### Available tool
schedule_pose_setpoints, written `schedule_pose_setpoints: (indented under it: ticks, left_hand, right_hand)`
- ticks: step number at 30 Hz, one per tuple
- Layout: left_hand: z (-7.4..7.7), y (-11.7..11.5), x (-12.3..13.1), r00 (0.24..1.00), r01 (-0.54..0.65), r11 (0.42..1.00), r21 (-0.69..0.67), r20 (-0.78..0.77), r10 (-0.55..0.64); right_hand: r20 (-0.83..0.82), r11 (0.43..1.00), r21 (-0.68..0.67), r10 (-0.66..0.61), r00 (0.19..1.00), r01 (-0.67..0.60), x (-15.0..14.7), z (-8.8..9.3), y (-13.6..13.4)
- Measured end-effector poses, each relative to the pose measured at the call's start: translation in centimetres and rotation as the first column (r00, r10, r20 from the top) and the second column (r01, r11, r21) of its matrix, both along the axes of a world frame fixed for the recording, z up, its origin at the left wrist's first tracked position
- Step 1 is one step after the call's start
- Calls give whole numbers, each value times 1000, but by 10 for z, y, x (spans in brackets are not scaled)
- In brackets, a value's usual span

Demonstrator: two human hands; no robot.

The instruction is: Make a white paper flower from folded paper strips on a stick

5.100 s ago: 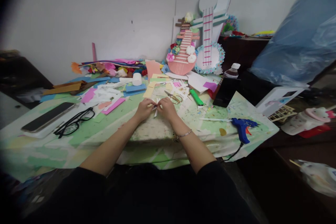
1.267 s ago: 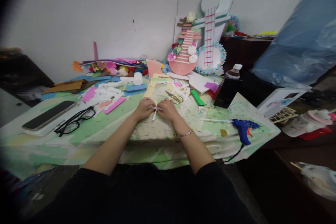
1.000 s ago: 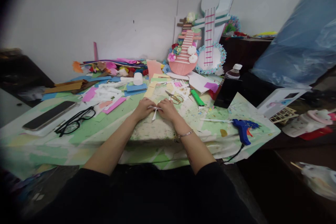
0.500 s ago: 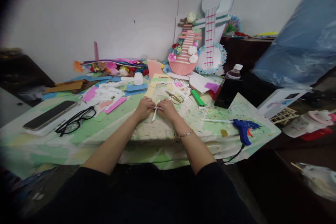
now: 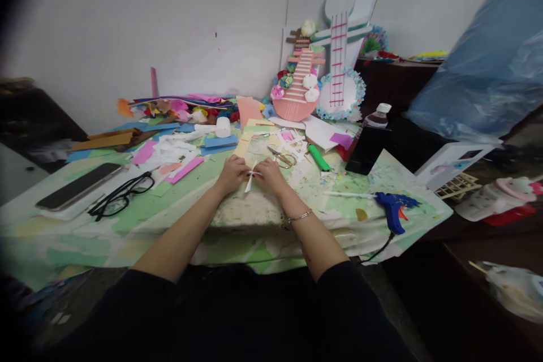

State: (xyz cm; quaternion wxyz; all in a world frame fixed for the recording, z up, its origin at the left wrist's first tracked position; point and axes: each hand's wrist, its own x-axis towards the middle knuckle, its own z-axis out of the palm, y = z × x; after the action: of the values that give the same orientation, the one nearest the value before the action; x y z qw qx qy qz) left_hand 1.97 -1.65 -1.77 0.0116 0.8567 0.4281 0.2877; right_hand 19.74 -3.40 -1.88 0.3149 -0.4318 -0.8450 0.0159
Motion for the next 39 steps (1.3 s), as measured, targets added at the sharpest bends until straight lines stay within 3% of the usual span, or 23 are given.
schedule_pose_setpoints:
  ticks: [3, 6, 9, 10, 11, 13, 15, 16, 18, 26, 35, 39]
  left_hand:
    - [1, -1, 0, 1000, -18, 1000, 5, 9, 18]
    - [-1, 0, -2, 1000, -26, 1000, -1, 1, 26]
    - [-5, 2, -3, 999, -41, 999, -9, -14, 41]
    - [-6, 3, -3, 999, -50, 999, -14, -18, 49]
    - [-8, 4, -2, 998, -59, 998, -20, -22, 59]
    - [-10, 5, -1, 997, -73, 997, -34, -31, 72]
    - [-12, 7, 1, 996, -78, 996, -47, -38, 76]
    - [-12, 7, 2, 996, -78, 996, -52, -41, 76]
    - [-12, 7, 3, 996, -79, 995, -61, -43, 76]
    - [-14, 10, 1, 996, -76, 994, -83, -55, 72]
    - [-15, 10, 1, 996, -75, 994, -78, -46, 72]
    - [-16, 11, 1, 997, -73, 994, -80, -39, 70]
  right_hand:
    - [-63, 998, 28, -53, 997, 55, 1, 2, -1]
    - [-182, 974, 82, -192, 964, 209, 15, 10, -5]
    - [-363, 862, 126, -421, 831, 492, 56, 23, -11]
    - [-440, 782, 124, -509, 740, 611, 75, 28, -13]
    - [-554, 620, 102, -614, 563, 778, 95, 31, -14]
    - [-644, 332, 9, -720, 259, 943, 135, 36, -17]
    - [-597, 186, -112, -798, 83, 976, 167, 36, -16]
    - [-549, 147, -190, -835, 20, 971, 180, 35, -15]
    - [-487, 143, -278, -873, -11, 950, 195, 32, -12]
    - [-539, 220, -313, -842, 18, 924, 202, 22, -2]
    - [-613, 208, -346, -789, -52, 915, 205, 19, -2]
    - [-627, 228, -355, -778, -50, 907, 208, 15, 0]
